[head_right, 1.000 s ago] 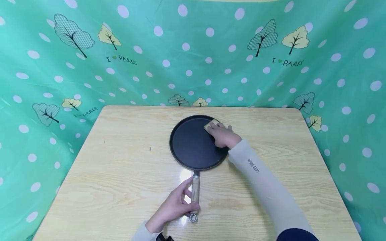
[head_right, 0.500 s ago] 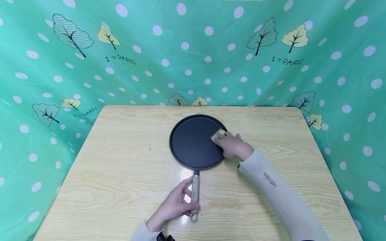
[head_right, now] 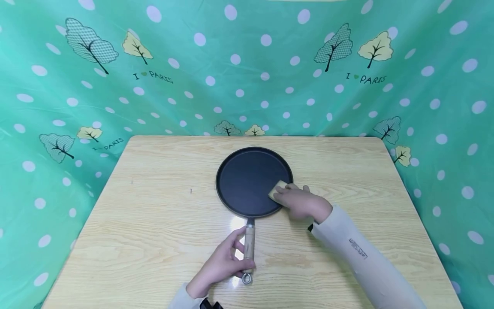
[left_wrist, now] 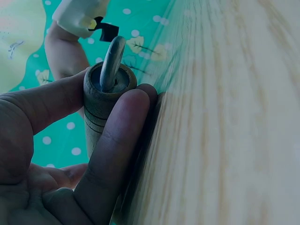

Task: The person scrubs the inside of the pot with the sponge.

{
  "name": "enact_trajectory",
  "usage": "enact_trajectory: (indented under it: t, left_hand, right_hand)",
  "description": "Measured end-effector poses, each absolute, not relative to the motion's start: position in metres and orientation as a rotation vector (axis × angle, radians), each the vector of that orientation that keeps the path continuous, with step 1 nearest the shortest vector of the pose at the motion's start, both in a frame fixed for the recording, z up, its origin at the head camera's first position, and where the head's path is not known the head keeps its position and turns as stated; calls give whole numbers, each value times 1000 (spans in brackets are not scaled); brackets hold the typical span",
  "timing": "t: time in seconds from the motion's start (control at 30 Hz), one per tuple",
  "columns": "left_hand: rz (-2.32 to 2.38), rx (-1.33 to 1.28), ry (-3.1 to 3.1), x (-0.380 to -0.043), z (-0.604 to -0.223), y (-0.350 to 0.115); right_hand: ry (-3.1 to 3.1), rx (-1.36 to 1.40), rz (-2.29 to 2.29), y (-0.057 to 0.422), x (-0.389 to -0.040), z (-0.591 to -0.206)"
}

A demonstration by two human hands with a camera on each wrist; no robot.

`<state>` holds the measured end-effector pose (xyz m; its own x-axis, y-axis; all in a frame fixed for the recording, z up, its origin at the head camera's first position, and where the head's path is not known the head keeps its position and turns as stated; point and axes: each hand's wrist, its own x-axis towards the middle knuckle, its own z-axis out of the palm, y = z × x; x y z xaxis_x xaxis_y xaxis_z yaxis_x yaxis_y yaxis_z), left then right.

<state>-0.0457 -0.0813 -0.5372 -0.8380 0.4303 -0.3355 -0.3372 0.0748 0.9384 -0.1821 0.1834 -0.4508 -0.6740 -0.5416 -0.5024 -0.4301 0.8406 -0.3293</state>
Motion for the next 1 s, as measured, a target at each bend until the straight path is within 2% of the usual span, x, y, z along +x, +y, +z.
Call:
enact_trajectory:
  t: [0.57, 1.0]
  left_hand:
    - [1798, 103, 1832, -47, -538, -81]
    - [1810, 118, 1819, -47, -538, -82]
  right_hand:
    - [2303, -856, -382, 172, -164, -446]
    - [2245, -864, -413, 131, -166, -456]
